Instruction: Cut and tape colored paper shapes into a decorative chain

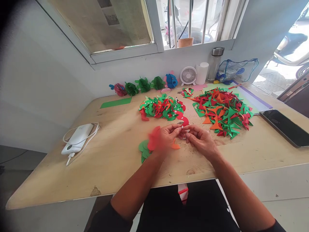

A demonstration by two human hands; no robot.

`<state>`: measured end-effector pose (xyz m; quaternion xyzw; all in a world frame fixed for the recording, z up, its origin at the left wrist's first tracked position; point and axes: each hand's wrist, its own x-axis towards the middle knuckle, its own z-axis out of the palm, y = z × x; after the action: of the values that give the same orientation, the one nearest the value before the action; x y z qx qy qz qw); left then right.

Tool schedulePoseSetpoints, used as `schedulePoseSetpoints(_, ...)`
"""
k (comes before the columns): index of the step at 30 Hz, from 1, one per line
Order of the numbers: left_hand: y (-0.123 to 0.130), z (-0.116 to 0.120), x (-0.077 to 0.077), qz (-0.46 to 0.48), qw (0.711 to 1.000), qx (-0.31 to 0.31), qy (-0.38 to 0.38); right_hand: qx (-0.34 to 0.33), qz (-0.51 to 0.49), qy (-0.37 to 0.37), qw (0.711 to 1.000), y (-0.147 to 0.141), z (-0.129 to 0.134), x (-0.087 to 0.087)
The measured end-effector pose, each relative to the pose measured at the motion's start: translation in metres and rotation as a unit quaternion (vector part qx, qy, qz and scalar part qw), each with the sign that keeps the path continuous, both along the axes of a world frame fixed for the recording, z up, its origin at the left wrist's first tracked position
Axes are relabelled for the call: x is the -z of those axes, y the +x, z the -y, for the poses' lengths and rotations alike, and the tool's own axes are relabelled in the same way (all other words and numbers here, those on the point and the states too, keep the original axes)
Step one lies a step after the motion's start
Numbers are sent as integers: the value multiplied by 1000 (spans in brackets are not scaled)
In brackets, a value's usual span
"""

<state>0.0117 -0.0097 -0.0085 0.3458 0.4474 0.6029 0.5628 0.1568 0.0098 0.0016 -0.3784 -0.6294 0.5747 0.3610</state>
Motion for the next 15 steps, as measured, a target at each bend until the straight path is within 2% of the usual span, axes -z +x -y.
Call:
schedulePoseSetpoints(6, -1, -2, 4, 19, 1000, 0, 4, -13, 4, 9, 1000, 2, -1, 3)
schedulePoseSetpoints(15, -1, 0, 2, 19, 1000, -8, 5, -21, 8, 14, 1000, 2, 0, 1)
